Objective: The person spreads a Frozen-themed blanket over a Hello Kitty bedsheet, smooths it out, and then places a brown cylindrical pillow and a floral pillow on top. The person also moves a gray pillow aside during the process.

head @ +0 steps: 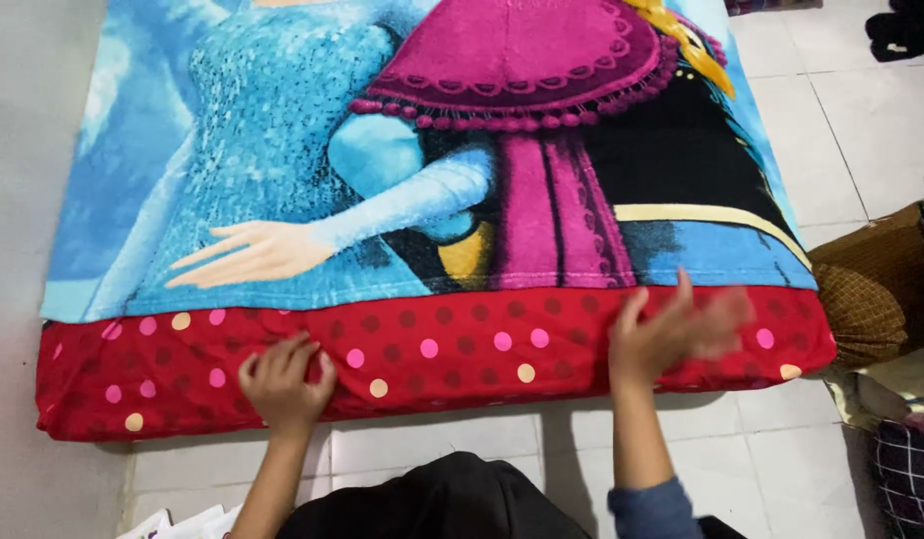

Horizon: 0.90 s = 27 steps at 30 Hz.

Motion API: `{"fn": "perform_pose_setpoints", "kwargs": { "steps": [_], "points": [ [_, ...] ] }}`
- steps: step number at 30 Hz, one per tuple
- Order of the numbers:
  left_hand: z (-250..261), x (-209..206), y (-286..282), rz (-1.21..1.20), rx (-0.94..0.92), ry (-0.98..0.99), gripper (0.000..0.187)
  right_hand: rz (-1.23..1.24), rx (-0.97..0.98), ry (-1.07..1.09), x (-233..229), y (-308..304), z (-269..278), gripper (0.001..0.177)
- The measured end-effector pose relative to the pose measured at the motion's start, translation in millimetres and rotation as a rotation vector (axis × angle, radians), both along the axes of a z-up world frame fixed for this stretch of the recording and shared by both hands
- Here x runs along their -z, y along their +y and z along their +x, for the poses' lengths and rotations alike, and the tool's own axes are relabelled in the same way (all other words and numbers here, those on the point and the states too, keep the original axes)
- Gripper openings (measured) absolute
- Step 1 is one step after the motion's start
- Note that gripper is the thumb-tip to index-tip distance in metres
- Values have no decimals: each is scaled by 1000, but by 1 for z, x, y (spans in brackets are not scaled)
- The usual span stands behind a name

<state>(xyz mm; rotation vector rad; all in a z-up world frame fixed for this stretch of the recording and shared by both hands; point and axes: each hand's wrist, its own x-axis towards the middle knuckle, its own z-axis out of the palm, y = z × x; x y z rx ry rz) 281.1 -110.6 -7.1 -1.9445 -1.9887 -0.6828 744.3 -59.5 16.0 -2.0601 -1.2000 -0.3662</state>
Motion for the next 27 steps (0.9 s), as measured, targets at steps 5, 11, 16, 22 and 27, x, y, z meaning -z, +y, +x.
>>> {"fn": "perform_pose_setpoints", "kwargs": {
  "steps": [5,11,16,22,27],
  "points": [
    [21,-8,66,-32,104,36,58,-313,-604,-56,0,63,-27,77],
    [56,-34,70,-522,294,119,124,-436,-1183,-378,0,-9,16,111],
    [83,-53,59,-1191,282,341,155,-744,-1184,-542,47,-24,55,122],
    [78,-35,82,-1315,330,338,154,-1189,-1185,-423,22,-7,31,119],
    [79,-51,113,-1418,342,294,137,-1550,-1053,-279,-43,24,6,103]
  ]
}}
